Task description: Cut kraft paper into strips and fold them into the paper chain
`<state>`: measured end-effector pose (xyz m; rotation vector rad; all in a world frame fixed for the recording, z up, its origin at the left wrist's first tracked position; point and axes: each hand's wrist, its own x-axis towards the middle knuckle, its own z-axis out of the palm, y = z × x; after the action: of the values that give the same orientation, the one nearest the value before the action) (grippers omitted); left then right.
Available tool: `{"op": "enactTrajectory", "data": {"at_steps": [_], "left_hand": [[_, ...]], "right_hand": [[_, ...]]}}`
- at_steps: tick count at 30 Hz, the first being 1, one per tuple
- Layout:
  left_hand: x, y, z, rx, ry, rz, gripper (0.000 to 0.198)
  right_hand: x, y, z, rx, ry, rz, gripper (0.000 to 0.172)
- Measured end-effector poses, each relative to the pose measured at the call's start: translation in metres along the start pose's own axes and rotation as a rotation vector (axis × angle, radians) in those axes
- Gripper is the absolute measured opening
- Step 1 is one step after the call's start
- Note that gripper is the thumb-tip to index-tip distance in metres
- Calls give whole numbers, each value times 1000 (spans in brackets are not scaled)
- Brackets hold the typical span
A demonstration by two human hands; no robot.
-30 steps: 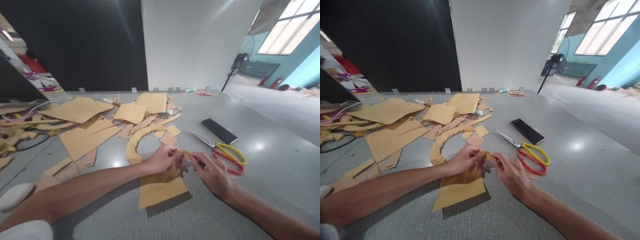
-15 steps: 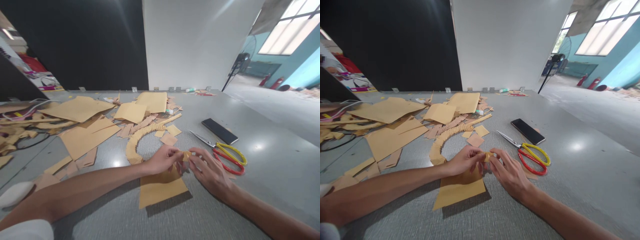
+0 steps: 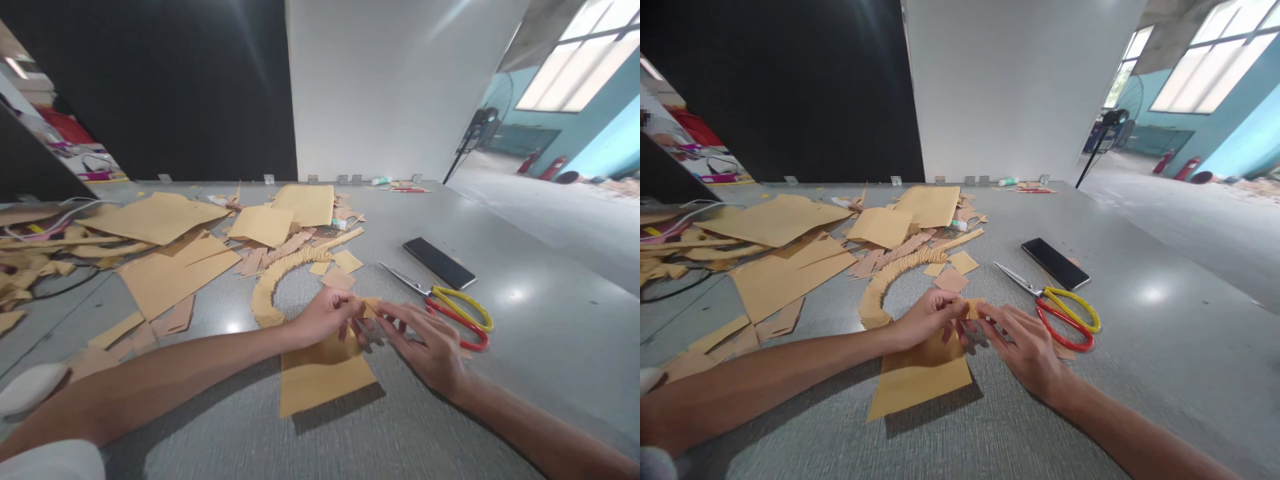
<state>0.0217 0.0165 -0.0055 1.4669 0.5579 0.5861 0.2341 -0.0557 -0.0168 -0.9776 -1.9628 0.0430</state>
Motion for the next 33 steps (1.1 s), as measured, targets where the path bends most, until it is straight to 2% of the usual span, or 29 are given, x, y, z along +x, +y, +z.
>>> {"op": "enactTrajectory", "data": {"at_steps": [4,8,14,19,22,33], "left_hand": [[0,2,1,21,-19,-2,46],[-1,3,2,31,-1,-5,41],[-3,2,3,149,49,-36,37],[-7,3,7,253,107,-17,39],[-8,4,8,295,122,-5,42],[-7,2,6,289,145,-8,51]], "right_hand": [[2,2,-3,35,-76,-77,38],[4,1,-3,-1,-110,-68,34],[3,-3,3,-36,-68,122,14],[8,-1,4,1,-39,305,12],[11,0,3,52,-38,352,12],[4,0,3,-36,-24,123,28]]}}
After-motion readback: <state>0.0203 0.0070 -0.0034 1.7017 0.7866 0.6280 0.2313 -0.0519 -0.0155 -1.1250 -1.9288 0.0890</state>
